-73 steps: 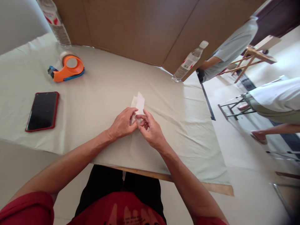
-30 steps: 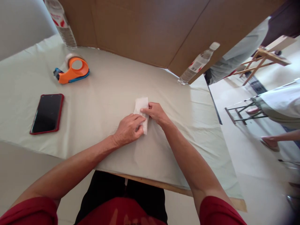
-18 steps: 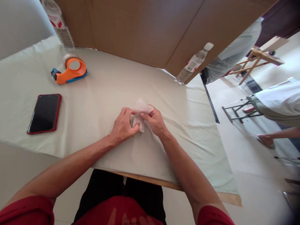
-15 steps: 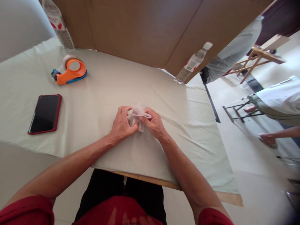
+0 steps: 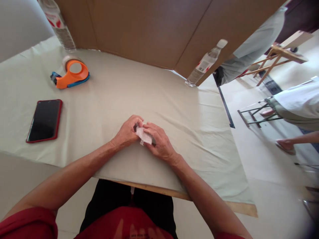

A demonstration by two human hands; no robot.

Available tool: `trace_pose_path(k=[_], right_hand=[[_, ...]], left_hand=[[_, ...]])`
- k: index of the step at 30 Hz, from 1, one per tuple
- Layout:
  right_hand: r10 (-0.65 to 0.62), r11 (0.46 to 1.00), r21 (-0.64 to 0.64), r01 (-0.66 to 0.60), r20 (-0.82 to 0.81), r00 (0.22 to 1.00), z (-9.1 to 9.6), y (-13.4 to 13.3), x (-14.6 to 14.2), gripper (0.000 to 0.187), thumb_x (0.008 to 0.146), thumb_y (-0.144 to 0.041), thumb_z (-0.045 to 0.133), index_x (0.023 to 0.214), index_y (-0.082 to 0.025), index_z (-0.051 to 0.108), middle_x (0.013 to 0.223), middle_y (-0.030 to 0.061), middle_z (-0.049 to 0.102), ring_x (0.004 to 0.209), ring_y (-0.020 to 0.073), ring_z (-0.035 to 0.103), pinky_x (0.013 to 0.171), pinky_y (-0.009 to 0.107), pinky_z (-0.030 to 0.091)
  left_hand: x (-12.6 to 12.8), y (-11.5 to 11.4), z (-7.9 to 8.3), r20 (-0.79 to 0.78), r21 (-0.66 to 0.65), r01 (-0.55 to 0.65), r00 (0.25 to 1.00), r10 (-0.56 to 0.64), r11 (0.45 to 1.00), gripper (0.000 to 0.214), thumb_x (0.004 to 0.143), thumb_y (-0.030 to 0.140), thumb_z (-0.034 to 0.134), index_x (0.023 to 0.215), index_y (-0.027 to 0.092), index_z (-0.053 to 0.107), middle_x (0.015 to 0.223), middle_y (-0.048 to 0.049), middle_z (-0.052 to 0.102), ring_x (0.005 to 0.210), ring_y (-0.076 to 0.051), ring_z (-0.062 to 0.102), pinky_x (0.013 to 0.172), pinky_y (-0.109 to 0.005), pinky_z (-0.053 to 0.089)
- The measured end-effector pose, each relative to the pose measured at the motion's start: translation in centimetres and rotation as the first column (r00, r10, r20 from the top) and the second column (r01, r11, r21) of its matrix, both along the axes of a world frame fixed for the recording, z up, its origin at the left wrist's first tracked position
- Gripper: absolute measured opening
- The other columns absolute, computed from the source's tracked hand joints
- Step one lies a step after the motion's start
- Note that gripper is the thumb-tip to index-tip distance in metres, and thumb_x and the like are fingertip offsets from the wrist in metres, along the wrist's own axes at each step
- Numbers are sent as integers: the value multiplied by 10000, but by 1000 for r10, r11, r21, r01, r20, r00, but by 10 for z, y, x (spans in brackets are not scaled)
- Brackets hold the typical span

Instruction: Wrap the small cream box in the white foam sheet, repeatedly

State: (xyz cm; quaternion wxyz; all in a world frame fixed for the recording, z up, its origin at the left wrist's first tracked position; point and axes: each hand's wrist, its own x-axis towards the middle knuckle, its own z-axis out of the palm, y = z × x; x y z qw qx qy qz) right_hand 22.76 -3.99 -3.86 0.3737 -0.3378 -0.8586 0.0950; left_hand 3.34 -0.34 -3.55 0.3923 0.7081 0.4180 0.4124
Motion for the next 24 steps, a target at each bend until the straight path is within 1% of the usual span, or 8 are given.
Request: trace_pose_path(k=[4, 7, 9, 11, 14, 16, 20, 24], right_hand=[[-1, 1000, -19, 1, -12, 1000, -2, 12, -1, 360, 943, -165, 523, 1288, -251, 578, 1310, 125, 683, 1283, 246, 607, 1080, 466, 492], [-57, 963, -268, 17, -139, 989, 8, 26, 1, 277, 929, -259, 589, 1203, -238, 627, 1241, 109, 707, 1181, 249, 648, 1027, 441, 509], [-116, 853, -522, -31, -246, 962, 17, 35, 3, 283, 893, -355, 654, 1139, -214, 648, 1130, 92, 729, 1040, 238, 682, 927, 403, 540], [-161, 684, -716, -139, -334, 929, 22, 41, 4, 324, 853, -433, 693, 1073, -197, 661, 1004, 63, 731, 914, 211, 681, 826, 357, 544], [-223, 524, -822, -221, -383, 896, 24, 44, 3, 376, 808, -509, 714, 1000, -188, 680, 895, 30, 704, 816, 176, 644, 739, 309, 513], [-276, 521, -834, -181, -365, 889, 21, 44, 0, 385, 810, -540, 692, 964, -187, 686, 833, 14, 670, 752, 157, 605, 685, 287, 483], [-349, 602, -797, -49, -318, 881, 16, 42, -5, 394, 869, -579, 603, 844, -188, 644, 714, -17, 566, 645, 126, 503, 605, 264, 401], [-297, 607, -788, -100, -342, 891, 17, 40, -4, 455, 819, -626, 666, 951, -191, 650, 818, 2, 619, 724, 142, 548, 668, 273, 434]], left_hand=[[-2, 4, 3, 42, -48, 17, 999, -15, 999, 175, 720, 297, 668, 794, 193, 547, 1133, -99, 662, 1038, -227, 644, 911, -355, 495], [-6, 7, 10, 83, -133, 44, 996, -33, 990, 256, 741, 332, 638, 942, 176, 608, 1159, -111, 675, 1051, -239, 644, 930, -373, 491], [-9, 8, 14, 85, -181, 82, 994, -68, 980, 361, 745, 340, 639, 1061, 166, 628, 1110, -91, 694, 1000, -231, 643, 898, -365, 500], [-11, 8, 17, 64, -237, 122, 992, -109, 964, 420, 736, 348, 664, 1110, 159, 636, 1025, -67, 706, 918, -216, 645, 829, -345, 512], [-10, 9, 16, 83, -337, 159, 987, -139, 928, 488, 745, 394, 697, 1160, 147, 633, 1039, -78, 712, 884, -210, 660, 782, -330, 525], [-9, 10, 13, 137, -366, 176, 981, -134, 914, 570, 753, 421, 710, 1233, 134, 603, 1126, -108, 705, 938, -220, 669, 815, -336, 532], [-6, 14, 6, 204, -355, 147, 976, -77, 923, 729, 759, 460, 722, 1360, 103, 514, 1188, -138, 687, 1010, -232, 663, 874, -340, 527], [-5, 14, 4, 176, -373, 77, 984, -11, 925, 794, 768, 490, 720, 1415, 105, 468, 1150, -127, 684, 997, -229, 660, 864, -338, 520]])
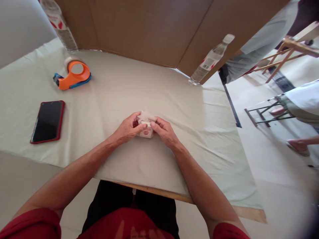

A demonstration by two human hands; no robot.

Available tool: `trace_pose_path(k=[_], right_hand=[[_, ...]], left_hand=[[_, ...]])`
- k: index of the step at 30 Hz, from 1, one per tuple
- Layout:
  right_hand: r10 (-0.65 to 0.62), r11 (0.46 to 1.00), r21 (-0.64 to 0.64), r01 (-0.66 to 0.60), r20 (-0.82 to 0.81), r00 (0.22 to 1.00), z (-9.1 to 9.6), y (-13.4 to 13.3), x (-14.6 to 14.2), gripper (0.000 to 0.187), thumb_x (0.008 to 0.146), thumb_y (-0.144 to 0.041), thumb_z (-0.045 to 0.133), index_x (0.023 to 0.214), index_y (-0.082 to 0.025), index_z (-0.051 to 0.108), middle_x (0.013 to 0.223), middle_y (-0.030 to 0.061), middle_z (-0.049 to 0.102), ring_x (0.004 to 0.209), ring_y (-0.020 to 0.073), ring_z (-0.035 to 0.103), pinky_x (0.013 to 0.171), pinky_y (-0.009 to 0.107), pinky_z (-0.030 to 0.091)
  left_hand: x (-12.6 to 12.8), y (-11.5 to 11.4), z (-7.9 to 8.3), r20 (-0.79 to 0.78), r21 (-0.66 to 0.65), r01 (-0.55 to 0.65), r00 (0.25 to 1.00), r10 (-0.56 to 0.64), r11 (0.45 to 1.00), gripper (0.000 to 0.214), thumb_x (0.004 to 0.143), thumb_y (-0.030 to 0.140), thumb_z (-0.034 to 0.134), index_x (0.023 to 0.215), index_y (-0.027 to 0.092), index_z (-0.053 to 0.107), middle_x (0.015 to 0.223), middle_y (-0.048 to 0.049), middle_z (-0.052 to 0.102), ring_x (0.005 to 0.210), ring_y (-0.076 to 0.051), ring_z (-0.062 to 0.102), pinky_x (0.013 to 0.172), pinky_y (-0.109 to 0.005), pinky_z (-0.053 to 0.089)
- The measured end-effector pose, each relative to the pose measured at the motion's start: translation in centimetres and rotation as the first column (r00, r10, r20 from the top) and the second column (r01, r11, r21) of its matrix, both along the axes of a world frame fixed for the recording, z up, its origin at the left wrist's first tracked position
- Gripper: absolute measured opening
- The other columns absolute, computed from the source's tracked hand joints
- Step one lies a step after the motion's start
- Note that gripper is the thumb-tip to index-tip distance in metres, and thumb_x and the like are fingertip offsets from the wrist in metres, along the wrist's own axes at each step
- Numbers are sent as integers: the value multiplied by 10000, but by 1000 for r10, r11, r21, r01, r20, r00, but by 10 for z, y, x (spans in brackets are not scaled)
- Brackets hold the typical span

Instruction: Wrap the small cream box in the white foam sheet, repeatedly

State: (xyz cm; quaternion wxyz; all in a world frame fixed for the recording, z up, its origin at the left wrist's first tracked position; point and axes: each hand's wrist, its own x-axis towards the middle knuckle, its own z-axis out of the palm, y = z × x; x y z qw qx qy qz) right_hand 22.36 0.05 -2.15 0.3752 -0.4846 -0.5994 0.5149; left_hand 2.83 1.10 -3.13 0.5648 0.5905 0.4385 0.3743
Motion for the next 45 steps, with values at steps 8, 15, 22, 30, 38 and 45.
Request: trace_pose_path(k=[8, 15, 22, 30, 38, 45], right_hand=[[136, 990, -48, -131, 107, 985, 4, 0, 7, 459, 801, -650, 689, 908, -203, 691, 758, 23, 668, 738, 182, 596, 634, 291, 443], [44, 998, 26, -50, 188, 981, 3, -3, 2, 414, 831, -575, 657, 977, -189, 686, 792, 20, 659, 724, 164, 564, 644, 285, 426], [3, 999, 48, -10, 152, 988, -1, -7, -2, 393, 851, -537, 626, 1012, -181, 664, 797, 17, 652, 694, 150, 537, 644, 277, 424], [-63, 997, 49, 59, 83, 995, 0, -4, -6, 384, 871, -549, 600, 963, -185, 683, 813, 8, 639, 732, 148, 554, 674, 269, 435], [-156, 976, 166, 144, 60, 986, 0, -2, -19, 269, 897, -432, 589, 829, -199, 706, 876, 36, 699, 853, 185, 630, 780, 304, 479], [-113, 942, 332, 48, 180, 977, 1, -7, -17, 272, 939, -396, 581, 768, -256, 741, 877, 36, 754, 912, 213, 670, 916, 373, 495]], left_hand=[[-7, -4, 8, -162, -31, 49, 985, -53, 998, 852, 782, 573, 682, 1461, 108, 459, 1009, -77, 664, 850, -193, 640, 730, -308, 487], [-10, -2, 10, -127, -81, 104, 985, -114, 991, 924, 757, 463, 701, 1528, 92, 350, 1102, -118, 669, 946, -221, 644, 772, -325, 492], [-7, -2, 8, -102, -69, 80, 991, -87, 994, 848, 761, 464, 712, 1469, 99, 423, 1049, -105, 672, 846, -183, 621, 705, -293, 478], [-7, -3, 9, -169, -1, 94, 981, -93, 996, 810, 776, 440, 679, 1471, 92, 450, 998, -81, 667, 790, -168, 601, 674, -284, 472], [-7, -2, 8, -165, 24, 111, 981, -105, 994, 793, 764, 436, 668, 1456, 99, 473, 985, -67, 665, 746, -149, 577, 653, -269, 458], [-5, -3, 12, -164, 44, 122, 980, -113, 992, 490, 800, 435, 626, 1176, 125, 674, 871, -38, 677, 700, -133, 545, 624, -247, 423]])
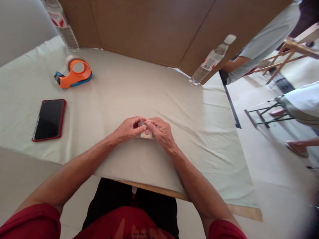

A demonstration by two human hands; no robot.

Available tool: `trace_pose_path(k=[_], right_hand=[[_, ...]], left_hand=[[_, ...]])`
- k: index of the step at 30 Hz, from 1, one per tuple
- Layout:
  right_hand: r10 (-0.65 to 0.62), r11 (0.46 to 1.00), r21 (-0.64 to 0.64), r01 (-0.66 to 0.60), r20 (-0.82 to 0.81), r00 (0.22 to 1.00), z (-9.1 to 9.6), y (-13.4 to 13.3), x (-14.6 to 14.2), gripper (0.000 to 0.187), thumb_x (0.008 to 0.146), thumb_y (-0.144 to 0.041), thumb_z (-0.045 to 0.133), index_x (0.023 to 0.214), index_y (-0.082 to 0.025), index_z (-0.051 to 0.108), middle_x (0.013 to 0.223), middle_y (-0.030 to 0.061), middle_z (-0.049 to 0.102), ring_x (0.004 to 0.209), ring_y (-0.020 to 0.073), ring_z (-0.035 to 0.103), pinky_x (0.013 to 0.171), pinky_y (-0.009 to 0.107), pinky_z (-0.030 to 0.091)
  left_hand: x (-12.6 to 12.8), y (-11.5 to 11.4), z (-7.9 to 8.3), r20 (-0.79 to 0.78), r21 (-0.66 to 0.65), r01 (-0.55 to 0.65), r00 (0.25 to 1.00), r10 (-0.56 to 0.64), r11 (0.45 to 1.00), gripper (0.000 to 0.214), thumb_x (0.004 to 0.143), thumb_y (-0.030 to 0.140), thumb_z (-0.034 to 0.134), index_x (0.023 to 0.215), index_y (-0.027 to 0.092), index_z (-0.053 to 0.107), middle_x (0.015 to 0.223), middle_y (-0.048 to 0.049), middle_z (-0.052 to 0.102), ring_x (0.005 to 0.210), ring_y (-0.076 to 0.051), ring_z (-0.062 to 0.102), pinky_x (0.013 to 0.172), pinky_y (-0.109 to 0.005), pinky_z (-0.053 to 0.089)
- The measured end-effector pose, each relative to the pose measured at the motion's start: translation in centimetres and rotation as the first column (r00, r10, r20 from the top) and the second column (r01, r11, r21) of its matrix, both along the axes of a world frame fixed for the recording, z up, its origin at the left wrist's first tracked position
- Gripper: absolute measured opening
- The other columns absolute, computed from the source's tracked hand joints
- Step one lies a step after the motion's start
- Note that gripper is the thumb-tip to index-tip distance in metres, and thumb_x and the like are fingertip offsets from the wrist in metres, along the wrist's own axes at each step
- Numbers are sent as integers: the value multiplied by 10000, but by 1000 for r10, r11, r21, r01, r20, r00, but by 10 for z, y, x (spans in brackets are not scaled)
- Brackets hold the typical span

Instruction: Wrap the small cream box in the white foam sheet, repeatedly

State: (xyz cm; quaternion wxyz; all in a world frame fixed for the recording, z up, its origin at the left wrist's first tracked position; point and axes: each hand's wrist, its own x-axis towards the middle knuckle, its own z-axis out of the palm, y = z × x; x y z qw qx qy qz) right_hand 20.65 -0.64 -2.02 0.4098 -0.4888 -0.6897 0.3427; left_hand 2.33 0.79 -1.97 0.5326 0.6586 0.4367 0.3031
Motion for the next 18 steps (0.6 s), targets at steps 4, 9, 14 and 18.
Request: trace_pose_path(k=[4, 9, 14, 18], right_hand=[[44, 995, 86, -49, 56, 997, 2, -3, 6, 228, 949, -354, 584, 845, -270, 768, 876, 32, 784, 943, 222, 708, 944, 400, 505], [62, 984, 154, -88, 169, 984, -2, -7, 13, 205, 951, -356, 599, 1043, -287, 769, 1011, 38, 803, 1016, 231, 729, 975, 433, 506], [-44, 929, 363, -71, 300, 953, -11, -9, 16, 212, 962, -340, 606, 1075, -263, 768, 1162, 85, 774, 1080, 239, 712, 984, 430, 498], [-75, 878, 461, -130, 402, 913, -15, -10, 20, 270, 960, -382, 599, 1160, -262, 736, 1348, 131, 675, 1169, 280, 661, 989, 477, 478]], left_hand=[[-1, 1, 2, -41, 56, -3, 999, 5, 998, 376, 822, 442, 607, 1001, 136, 733, 781, -22, 658, 669, -125, 513, 593, -236, 389], [-3, 2, 2, -21, 34, -3, 1000, 4, 999, 410, 819, 479, 625, 1005, 128, 727, 718, -6, 640, 614, -113, 506, 570, -231, 387], [-2, 2, 1, 3, 18, -36, 999, 36, 999, 402, 818, 496, 641, 961, 128, 724, 743, -19, 664, 621, -115, 520, 574, -233, 401], [-3, 3, -2, 10, 18, -45, 999, 45, 999, 381, 840, 488, 648, 976, 141, 723, 787, -30, 694, 670, -131, 568, 617, -245, 430]])
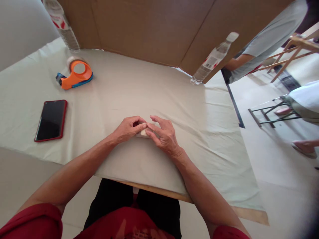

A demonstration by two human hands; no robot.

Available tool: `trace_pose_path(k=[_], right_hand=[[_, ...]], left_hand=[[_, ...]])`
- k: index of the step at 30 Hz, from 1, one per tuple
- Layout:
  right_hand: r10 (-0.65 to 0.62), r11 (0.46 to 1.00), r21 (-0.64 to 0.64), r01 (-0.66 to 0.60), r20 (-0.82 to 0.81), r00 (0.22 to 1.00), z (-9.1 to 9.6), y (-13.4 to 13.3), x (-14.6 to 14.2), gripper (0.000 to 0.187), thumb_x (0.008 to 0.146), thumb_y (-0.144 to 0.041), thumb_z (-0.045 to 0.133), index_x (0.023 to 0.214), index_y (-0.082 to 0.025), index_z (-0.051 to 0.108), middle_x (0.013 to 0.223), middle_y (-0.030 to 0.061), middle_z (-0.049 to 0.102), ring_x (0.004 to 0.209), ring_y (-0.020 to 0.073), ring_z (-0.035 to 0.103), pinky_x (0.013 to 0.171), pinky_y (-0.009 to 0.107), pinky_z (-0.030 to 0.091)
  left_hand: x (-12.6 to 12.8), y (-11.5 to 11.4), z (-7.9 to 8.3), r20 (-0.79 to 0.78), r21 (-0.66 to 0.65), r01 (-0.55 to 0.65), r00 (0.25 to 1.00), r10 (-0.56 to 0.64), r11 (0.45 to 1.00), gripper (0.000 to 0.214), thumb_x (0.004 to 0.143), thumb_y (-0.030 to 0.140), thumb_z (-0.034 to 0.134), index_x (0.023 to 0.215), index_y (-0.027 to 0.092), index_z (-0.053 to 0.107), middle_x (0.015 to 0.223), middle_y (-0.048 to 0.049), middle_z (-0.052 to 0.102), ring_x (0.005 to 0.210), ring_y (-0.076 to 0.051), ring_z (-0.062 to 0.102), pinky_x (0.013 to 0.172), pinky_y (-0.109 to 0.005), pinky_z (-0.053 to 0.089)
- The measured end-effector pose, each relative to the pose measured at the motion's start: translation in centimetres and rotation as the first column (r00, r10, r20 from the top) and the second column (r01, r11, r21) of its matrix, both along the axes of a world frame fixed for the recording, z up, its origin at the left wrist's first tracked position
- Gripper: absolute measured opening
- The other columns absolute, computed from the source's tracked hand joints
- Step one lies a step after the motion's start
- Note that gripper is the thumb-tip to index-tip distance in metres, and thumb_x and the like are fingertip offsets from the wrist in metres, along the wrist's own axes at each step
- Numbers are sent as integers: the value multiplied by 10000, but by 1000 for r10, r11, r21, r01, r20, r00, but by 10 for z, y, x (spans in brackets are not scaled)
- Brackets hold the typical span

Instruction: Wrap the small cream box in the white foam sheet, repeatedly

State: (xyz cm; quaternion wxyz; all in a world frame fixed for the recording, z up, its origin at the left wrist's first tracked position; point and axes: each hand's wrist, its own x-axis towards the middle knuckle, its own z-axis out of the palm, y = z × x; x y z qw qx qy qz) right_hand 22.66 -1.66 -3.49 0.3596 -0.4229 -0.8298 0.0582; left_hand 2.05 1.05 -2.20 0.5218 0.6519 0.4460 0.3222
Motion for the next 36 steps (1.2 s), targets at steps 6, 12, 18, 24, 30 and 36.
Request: trace_pose_path(k=[6, 12, 18, 24, 30, 36], right_hand=[[28, 998, 50, -32, 74, 997, -4, 2, 4, 329, 923, -454, 652, 1197, -277, 699, 1402, 138, 625, 1250, 314, 601, 1009, 498, 445], [-16, 992, 129, 9, 52, 999, -5, 3, -3, 223, 946, -426, 633, 1040, -252, 738, 1265, 124, 707, 1171, 278, 646, 968, 446, 483], [-20, 999, 44, 20, 3, 1000, -7, 0, -7, 239, 953, -431, 599, 1069, -251, 705, 1253, 124, 701, 1165, 278, 641, 984, 459, 471], [-45, 996, 65, 57, -167, 985, -11, 0, -1, 406, 926, -461, 607, 1245, -212, 576, 1347, 178, 623, 1244, 302, 597, 1042, 493, 470], [10, 995, 99, -3, -70, 997, -11, 3, -1, 398, 938, -443, 589, 1279, -242, 621, 1403, 155, 583, 1259, 323, 587, 1037, 507, 456], [26, 982, 188, -4, -115, 993, -9, 1, -4, 188, 913, -333, 634, 1081, -260, 677, 1353, 115, 612, 1197, 299, 621, 996, 486, 476]], left_hand=[[-2, 3, -1, -10, -21, -1, 1000, 1, 1000, 372, 845, 478, 630, 983, 144, 719, 842, -51, 730, 714, -158, 622, 651, -267, 466], [-4, 5, 3, -5, -38, 1, 1000, -1, 999, 397, 808, 426, 616, 1065, 142, 719, 929, -63, 756, 793, -184, 666, 712, -284, 495], [-1, 2, 9, -48, -25, -32, 998, 31, 999, 396, 770, 406, 614, 1038, 132, 717, 900, -61, 745, 777, -182, 653, 692, -282, 486], [-2, 2, 7, -56, -34, -42, 998, 40, 999, 389, 753, 412, 628, 1012, 137, 721, 840, -50, 725, 718, -169, 624, 643, -273, 463], [-3, 2, 9, -53, -52, -41, 998, 38, 998, 408, 744, 416, 629, 1030, 139, 716, 887, -61, 734, 769, -181, 635, 696, -291, 474], [-2, 2, 12, -28, -123, -54, 998, 51, 991, 422, 711, 426, 649, 1014, 138, 709, 847, -51, 719, 746, -179, 625, 683, -288, 460]])
